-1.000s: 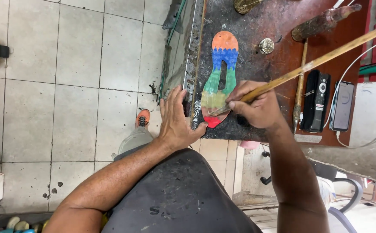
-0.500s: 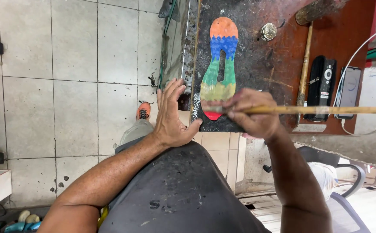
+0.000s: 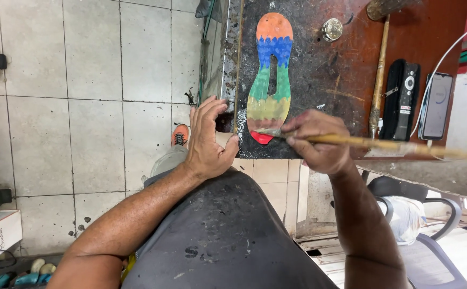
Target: Applying dye or adhesive to a colorful shoe sole using a small brush at a workbench
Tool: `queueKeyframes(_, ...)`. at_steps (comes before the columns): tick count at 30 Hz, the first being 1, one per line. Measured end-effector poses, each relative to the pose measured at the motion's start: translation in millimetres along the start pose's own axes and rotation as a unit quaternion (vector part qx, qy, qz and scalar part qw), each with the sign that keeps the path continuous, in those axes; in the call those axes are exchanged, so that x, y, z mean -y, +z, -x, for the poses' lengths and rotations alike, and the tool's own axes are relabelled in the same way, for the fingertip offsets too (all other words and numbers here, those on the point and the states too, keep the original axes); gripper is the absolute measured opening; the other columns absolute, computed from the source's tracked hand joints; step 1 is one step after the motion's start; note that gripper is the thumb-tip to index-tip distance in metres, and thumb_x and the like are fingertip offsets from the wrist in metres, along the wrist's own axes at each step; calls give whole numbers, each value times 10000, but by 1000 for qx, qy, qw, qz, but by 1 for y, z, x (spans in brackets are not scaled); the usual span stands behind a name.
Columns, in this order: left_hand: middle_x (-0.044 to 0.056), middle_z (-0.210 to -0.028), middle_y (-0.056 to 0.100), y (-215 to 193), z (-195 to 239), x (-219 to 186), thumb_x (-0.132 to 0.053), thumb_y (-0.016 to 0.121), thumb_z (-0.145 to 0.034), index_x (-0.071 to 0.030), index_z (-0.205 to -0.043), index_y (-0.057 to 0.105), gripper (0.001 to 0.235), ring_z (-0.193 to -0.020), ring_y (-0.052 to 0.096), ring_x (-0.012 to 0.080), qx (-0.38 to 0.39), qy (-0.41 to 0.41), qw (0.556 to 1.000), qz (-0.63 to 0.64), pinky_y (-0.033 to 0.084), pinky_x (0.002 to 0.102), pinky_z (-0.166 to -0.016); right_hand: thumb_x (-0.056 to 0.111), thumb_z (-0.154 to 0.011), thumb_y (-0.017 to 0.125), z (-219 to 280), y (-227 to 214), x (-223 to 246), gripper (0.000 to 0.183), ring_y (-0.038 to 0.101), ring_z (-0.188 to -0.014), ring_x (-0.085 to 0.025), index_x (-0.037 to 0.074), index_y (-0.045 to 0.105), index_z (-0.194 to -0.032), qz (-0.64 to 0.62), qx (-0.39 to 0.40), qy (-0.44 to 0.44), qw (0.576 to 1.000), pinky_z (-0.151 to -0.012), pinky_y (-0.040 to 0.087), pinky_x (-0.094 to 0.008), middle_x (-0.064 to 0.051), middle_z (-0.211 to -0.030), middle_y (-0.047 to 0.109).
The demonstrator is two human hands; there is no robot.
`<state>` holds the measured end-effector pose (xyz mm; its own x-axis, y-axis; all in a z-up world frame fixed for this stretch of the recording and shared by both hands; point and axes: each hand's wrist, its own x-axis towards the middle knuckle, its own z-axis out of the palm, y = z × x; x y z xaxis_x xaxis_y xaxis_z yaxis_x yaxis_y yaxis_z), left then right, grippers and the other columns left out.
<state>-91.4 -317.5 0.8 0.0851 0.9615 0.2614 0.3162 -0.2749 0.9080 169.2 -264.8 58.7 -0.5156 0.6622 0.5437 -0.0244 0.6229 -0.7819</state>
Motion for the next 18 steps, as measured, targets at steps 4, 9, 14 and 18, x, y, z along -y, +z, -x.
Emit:
queueKeyframes(4,210,-1437,466,3,1,-1,-81,644,-846,-29,-1403,432,599,-1435,372,482,-3,-2,1000,4,96,791,-1152,-7,-883,699,-4,5,23,113,690,-644,-171,76,646,-830,-44,13,37,998,-528,528,-247,-176,-903,728)
queueKeyframes(9,220,-1404,490,6,0,-5,-87,619,-884,-19,-1376,465,520,-1421,380,496,-5,13,1000,8,89,781,-1148,-52,-854,707,28,2,3,124,722,-732,-248,50,655,-806,-12,-24,14,1000,-610,586,-297,-230,-929,733)
queueKeyframes(14,208,-1395,498,8,1,-1,-108,621,-886,-27,-1367,482,507,-1420,387,486,-10,15,1000,8,88,763,-1157,-79,-754,787,66,-17,-5,161,749,-725,-285,41,681,-738,-10,-48,82,995,-608,599,-327,-233,-885,760)
queueKeyframes(18,181,-1412,500,13,3,1,-147,645,-891,-57,-1375,486,517,-1432,388,467,-5,30,1000,0,92,727,-1171,-117,-763,765,61,-8,-1,159,762,-779,-272,14,675,-757,-40,-65,95,993,-640,619,-325,-254,-909,754)
